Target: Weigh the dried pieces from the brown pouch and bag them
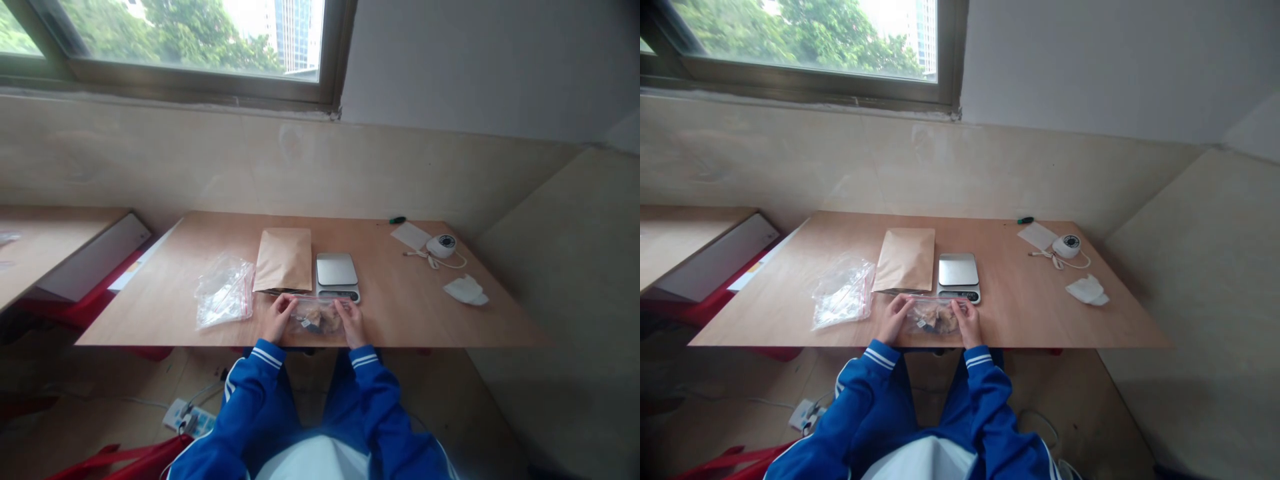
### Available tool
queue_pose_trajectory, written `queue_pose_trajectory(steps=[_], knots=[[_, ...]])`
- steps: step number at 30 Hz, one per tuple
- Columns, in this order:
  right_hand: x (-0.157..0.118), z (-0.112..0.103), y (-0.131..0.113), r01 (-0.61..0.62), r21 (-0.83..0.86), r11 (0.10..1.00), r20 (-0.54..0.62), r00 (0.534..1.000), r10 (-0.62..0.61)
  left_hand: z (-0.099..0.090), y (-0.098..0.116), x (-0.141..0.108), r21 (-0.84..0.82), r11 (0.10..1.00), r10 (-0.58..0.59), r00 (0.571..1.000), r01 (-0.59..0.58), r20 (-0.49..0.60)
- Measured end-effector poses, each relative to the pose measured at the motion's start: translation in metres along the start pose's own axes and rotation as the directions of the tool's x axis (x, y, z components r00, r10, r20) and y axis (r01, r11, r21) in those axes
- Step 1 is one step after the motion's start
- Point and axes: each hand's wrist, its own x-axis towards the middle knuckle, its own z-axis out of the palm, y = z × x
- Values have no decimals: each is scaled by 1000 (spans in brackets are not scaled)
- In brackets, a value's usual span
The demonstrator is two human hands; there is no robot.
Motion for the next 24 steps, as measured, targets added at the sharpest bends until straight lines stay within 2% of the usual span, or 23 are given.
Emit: queue_pose_trajectory(steps=[4,7,13,24], knots=[[-2,0,-5,-16,-27,1000,58,998,17,2,2,-1,-4,1000,1,997,-1,78],[-1,-1,-4,-19,-44,999,90,996,23,1,1,-1,-4,1000,1,996,-1,90],[1,-1,2,-15,-71,997,26,1000,17,-3,-4,0,-5,1000,-3,997,3,71],[0,0,0,-11,-46,999,9,1000,11,-1,-2,-1,-13,1000,-24,995,25,95]])
